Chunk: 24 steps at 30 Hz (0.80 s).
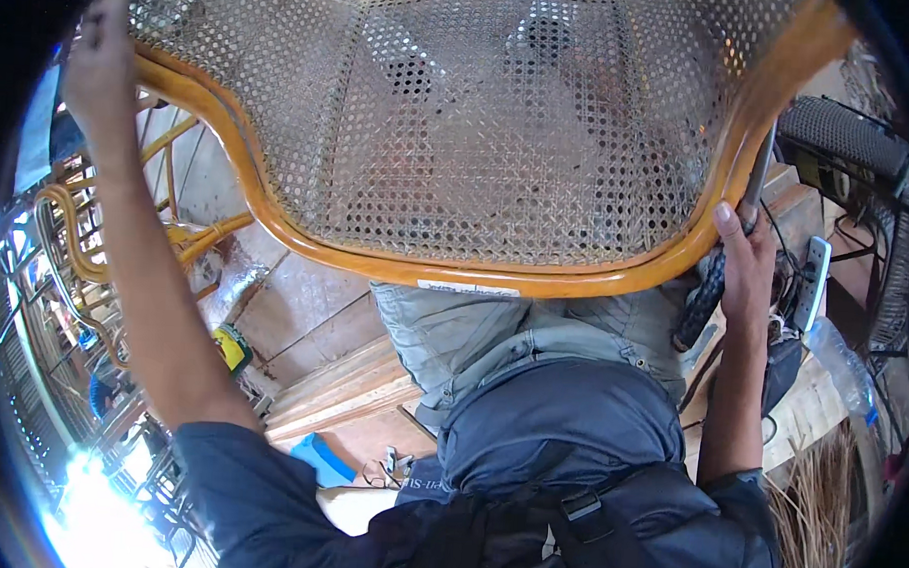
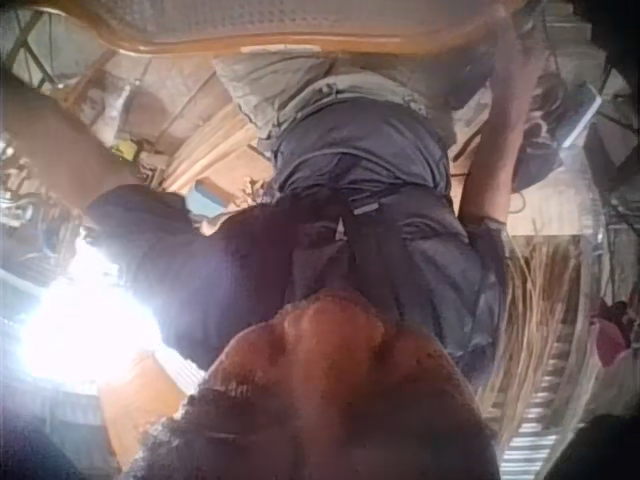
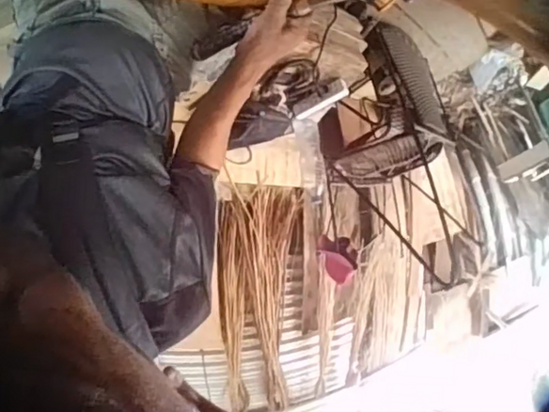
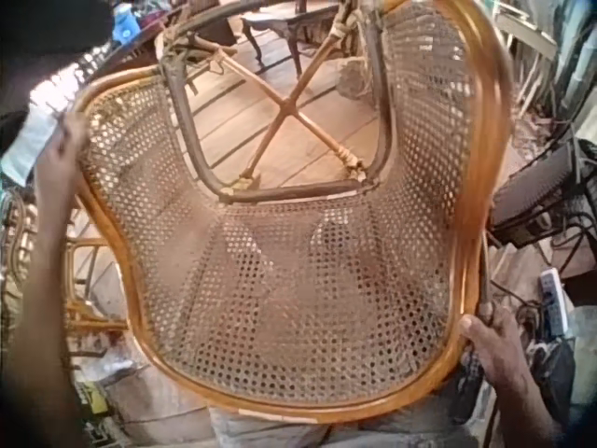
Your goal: Repairing a rattan chair using a hammer and a punch to secure fasteners.
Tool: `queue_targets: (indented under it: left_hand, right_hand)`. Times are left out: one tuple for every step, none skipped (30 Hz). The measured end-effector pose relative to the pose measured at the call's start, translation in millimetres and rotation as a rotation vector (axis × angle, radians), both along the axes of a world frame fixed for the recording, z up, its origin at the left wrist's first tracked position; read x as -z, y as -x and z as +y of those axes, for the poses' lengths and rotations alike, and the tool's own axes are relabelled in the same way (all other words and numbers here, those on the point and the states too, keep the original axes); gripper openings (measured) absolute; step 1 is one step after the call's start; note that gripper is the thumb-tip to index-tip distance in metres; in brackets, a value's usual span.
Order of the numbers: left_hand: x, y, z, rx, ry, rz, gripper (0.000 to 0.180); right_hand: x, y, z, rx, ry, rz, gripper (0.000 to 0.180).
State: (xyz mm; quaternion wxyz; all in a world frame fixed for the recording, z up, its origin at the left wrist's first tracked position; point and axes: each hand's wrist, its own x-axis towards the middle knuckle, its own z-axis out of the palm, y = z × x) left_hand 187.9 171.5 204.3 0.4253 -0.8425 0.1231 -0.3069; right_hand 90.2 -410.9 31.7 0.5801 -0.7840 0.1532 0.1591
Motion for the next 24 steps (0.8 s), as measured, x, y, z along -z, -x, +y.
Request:
queue_targets:
  left_hand:
    - [22,32,-35,-0.048,0.172,0.064,0.049]
    - [67,56,-68,-0.169,0.169,0.102,0.045]
    - [79,85,-74,-0.09,0.31,0.261,0.035]
    - [86,108,-139,0.084,1.02,0.367,0.023]
    - [99,141,-148,-0.076,1.18,0.463,0.019]
    - [102,168,-170,-0.224,1.328,0.615,0.022]
    - [102,188,-188,-0.214,1.485,0.599,0.02]
    - [103,206,-207,-0.483,1.791,0.57,0.024]
    - [107,221,-214,-0.49,1.878,0.557,0.027]
    - [111,229,-219,-0.5,1.879,0.549,0.027]
    - [117,234,-223,-0.469,1.908,0.513,0.027]
    - [122,238,-227,-0.438,1.936,0.476,0.027]
    - [128,240,-230,-0.442,1.94,0.462,0.027]
    - [134,237,-231,-0.424,1.895,0.476,0.023]
    - [138,234,-231,-0.405,1.85,0.491,0.02]
    - [139,231,-230,-0.406,1.85,0.482,0.02]
    - [140,228,-231,-0.288,1.692,0.527,0.019]
    - [140,227,-231,-0.174,1.53,0.567,0.018]
    - [139,227,-231,-0.184,1.588,0.585,0.018]
    - [139,228,-231,-0.184,1.588,0.581,0.018]
    - [140,230,-231,-0.142,1.587,0.565,0.018]
    - [140,231,-230,-0.1,1.584,0.548,0.017]
    - [140,235,-231,-0.101,1.58,0.545,0.017]
    - [140,240,-234,-0.163,1.789,0.442,0.02]
  right_hand:
    - [1,1,-2,-0.006,-0.026,-0.068,0.037]
    - [-2,2,-11,0.021,0.014,-0.069,0.037]
    - [-6,-2,-11,0.012,0.029,-0.077,0.037]
    - [-7,-5,-12,0.008,0.059,-0.082,0.037]
    - [-1,-7,-16,0.046,0.039,-0.044,0.038]
    - [-2,-12,-14,0.051,0.031,-0.045,0.038]
    - [-6,-16,-9,0.092,0.022,-0.116,0.038]
    - [-10,-20,-7,0.135,0.026,-0.189,0.038]
    - [-10,-22,-11,0.124,0.0,-0.142,0.037]
    - [-9,-21,-13,0.114,-0.004,-0.139,0.037]
    - [-8,-20,-14,0.107,0.017,-0.136,0.037]
    - [-6,-18,-15,0.1,0.039,-0.132,0.037]
    - [-2,-17,-15,0.116,-0.007,-0.154,0.036]
    - [-2,-15,-14,0.108,-0.01,-0.158,0.036]
    - [-2,-14,-13,0.127,-0.041,-0.172,0.035]
    - [-3,-14,-11,0.147,-0.072,-0.186,0.034]
    - [-3,-14,-10,0.162,-0.079,-0.177,0.033]
    - [-1,-15,-11,0.162,-0.076,-0.179,0.033]
    - [4,-15,-14,0.143,-0.065,-0.183,0.034]
    - [7,-15,-16,0.122,-0.058,-0.188,0.035]
    - [7,-15,-17,0.12,-0.059,-0.19,0.035]
    - [7,-15,-17,0.121,-0.059,-0.193,0.035]
    - [8,-14,-17,0.123,-0.061,-0.196,0.034]
    - [6,-14,-16,0.121,-0.066,-0.197,0.034]
